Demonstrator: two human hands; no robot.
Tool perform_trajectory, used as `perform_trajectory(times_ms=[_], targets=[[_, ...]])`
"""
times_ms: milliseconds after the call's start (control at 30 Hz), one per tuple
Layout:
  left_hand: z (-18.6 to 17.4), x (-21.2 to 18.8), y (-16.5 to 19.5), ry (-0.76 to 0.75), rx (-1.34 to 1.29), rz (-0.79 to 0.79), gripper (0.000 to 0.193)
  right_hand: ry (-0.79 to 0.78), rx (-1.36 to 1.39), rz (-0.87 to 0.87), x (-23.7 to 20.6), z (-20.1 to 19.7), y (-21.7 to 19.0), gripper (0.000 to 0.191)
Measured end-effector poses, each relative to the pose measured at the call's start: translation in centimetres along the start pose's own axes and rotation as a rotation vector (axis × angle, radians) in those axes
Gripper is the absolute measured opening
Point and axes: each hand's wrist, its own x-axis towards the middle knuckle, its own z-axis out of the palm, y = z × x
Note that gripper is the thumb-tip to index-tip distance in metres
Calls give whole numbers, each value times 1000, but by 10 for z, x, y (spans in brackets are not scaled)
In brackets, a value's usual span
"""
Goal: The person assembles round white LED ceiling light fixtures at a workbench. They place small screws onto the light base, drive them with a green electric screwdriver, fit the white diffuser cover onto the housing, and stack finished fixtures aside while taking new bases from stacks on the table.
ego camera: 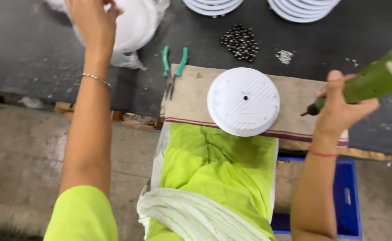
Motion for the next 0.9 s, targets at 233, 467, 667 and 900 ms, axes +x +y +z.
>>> perform_trajectory(times_ms=[233, 467, 667, 900], targets=[[26, -22, 57, -19, -124, -114, 38, -20, -78, -18, -2, 2, -29, 47], [87, -38, 188, -200, -598, -140, 9, -22, -76, 3, 1, -13, -23, 30], [121, -37, 227, -342, -656, -360, 17, 26, -74, 7, -2, -23, -20, 40], [126, -32, 235, -377, -630, -370, 19, 53, -8, 73, -1, -27, -8, 64]])
